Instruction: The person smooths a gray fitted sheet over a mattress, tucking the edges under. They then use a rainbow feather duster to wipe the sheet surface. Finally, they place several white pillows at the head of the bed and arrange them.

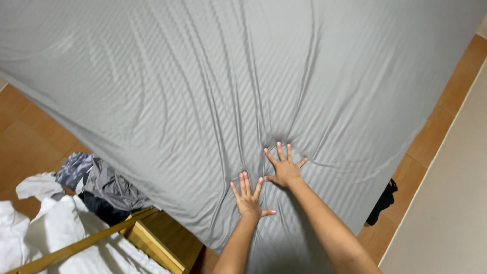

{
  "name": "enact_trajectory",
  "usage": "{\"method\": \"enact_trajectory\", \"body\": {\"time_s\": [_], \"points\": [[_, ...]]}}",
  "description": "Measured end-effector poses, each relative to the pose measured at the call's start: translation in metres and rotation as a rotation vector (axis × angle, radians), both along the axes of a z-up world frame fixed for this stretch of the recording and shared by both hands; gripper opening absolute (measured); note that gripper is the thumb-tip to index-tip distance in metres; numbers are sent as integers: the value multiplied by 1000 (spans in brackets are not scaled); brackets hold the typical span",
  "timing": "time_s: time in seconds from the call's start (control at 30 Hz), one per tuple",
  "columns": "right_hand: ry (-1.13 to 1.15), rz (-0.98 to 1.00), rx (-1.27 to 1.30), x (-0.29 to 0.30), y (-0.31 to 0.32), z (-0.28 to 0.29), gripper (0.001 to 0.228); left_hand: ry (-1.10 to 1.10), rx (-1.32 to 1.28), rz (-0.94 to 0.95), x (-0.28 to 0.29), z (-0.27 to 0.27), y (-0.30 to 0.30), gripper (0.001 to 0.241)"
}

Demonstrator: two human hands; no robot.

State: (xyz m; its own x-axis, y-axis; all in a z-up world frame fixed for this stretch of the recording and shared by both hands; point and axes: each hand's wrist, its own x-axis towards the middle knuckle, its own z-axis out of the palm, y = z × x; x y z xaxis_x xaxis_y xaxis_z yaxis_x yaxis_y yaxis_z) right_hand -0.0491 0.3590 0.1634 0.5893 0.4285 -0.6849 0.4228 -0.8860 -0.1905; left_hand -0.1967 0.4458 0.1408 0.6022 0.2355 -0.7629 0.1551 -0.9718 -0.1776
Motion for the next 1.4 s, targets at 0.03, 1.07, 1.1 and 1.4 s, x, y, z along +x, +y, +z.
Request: {"method": "enact_trajectory", "body": {"time_s": [0.03,1.07,1.1,1.4], "points": [[-7,-2,2,2,1,0,112,-7,2,-2,2,1,0,138],[81,-147,701,-4,35,70,64,-468,-4,219,18,185,177,93],[21,-120,704,0,28,77,62,-469,10,198,21,193,176,94],[-54,-281,701,24,-6,158,62,-704,-36,68,88,269,160,90]]}}
